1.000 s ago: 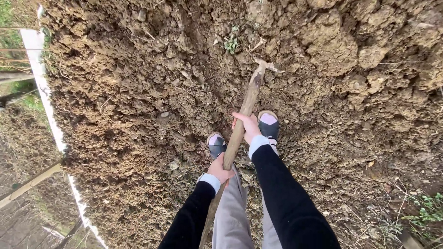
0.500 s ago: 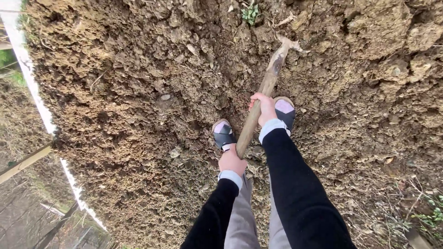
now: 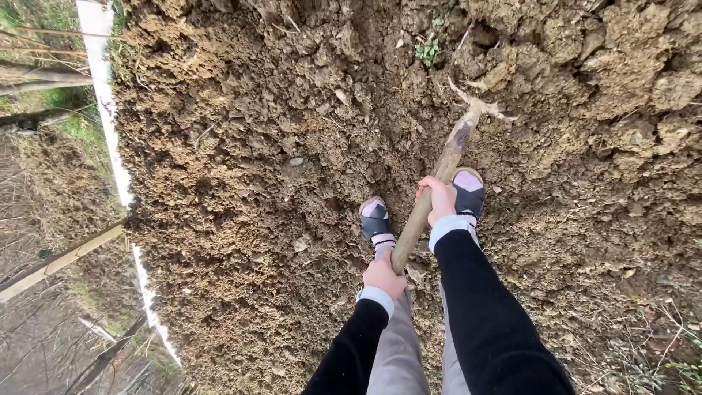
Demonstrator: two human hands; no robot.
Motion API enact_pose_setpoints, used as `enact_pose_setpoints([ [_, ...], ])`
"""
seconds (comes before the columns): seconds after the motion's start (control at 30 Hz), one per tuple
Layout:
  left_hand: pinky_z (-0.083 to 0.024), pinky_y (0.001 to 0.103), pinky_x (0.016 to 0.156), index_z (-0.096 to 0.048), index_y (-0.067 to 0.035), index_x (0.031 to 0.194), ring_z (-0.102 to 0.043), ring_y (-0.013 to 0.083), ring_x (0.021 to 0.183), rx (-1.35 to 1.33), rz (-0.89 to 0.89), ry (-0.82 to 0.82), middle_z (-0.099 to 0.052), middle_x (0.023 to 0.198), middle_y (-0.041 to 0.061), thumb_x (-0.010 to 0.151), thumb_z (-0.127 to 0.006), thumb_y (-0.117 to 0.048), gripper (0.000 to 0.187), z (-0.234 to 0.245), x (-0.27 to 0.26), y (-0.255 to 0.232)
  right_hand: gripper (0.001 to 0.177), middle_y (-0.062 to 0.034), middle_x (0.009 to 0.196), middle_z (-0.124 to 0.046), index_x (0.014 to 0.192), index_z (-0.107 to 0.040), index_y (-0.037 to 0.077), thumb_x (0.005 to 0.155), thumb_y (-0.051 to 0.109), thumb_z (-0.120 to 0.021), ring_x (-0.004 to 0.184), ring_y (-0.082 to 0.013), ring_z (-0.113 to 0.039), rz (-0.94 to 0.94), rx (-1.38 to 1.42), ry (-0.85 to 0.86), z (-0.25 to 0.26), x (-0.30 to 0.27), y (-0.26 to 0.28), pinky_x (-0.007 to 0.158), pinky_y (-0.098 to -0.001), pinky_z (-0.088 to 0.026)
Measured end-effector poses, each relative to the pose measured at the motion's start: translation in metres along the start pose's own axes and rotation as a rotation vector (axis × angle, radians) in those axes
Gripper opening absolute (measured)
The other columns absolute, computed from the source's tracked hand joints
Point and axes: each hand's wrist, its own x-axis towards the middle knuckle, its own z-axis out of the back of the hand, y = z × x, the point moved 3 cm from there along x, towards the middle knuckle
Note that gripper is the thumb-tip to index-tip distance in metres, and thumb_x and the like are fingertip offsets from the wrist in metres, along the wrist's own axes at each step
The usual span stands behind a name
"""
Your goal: The person repeatedly plunges a garden fork into the ground by hand and pulls back on the handle to loosen the soil.
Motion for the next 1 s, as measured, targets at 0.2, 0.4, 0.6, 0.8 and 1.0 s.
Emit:
enact_pose_setpoints([
  [0.2,-0.056,0.047,0.098,-0.057,-0.020,0.129,-0.070,0.0345,0.111,0.007,-0.050,-0.009,-0.071,0.109,0.012,0.075,-0.063,-0.030,0.055,0.003,-0.011,0.015,0.019,-0.0188,0.054,-0.059,0.062,-0.061,0.002,0.061,0.011,-0.076,0.043,-0.0287,-0.062,0.006,-0.015,-0.022,-0.005,-0.044,0.019,0.040,-0.0399,-0.051],
  [0.4,-0.055,0.046,0.088,-0.068,-0.017,0.110,-0.069,0.0348,0.110,-0.242,-0.193,0.053,-0.071,0.100,0.012,0.059,-0.077,-0.026,0.052,0.019,0.027,-0.004,0.036,-0.0141,0.068,-0.066,0.090,-0.061,0.003,0.067,0.014,-0.085,0.055,-0.0239,-0.069,0.154,-0.058,-0.107,-0.022,-0.080,0.110,0.051,-0.0386,-0.059],
  [0.6,-0.053,0.033,0.051,-0.060,-0.005,0.065,-0.064,0.0263,0.042,-0.951,-0.295,0.629,-0.058,0.053,0.012,0.064,-0.078,0.008,0.022,0.091,-0.062,-0.063,0.056,-0.0155,0.086,-0.068,0.110,-0.050,0.006,0.071,0.013,-0.090,0.064,-0.0225,-0.072,0.377,-0.134,-0.107,-0.019,-0.148,0.168,0.061,-0.0376,-0.065],
  [0.8,-0.051,0.038,0.054,-0.057,-0.006,0.087,-0.054,0.0236,0.043,-1.376,-0.355,1.219,-0.045,0.056,0.007,0.076,-0.067,0.017,0.027,0.090,-0.107,-0.071,0.064,-0.0127,0.087,-0.065,0.121,-0.042,0.008,0.071,0.012,-0.083,0.067,-0.0220,-0.071,0.403,-0.360,-0.175,-0.024,-0.211,0.197,0.070,-0.0379,-0.057],
  [1.0,-0.052,0.038,0.051,-0.053,-0.006,0.096,-0.053,0.0205,0.042,-1.388,-0.422,1.315,-0.042,0.058,0.005,0.081,-0.062,0.013,0.026,0.069,-0.111,-0.056,0.065,-0.0057,0.071,-0.062,0.121,-0.039,0.011,0.071,0.014,-0.081,0.060,-0.0201,-0.067,0.442,-0.352,-0.168,-0.011,-0.233,0.199,0.071,-0.0353,-0.052],
])
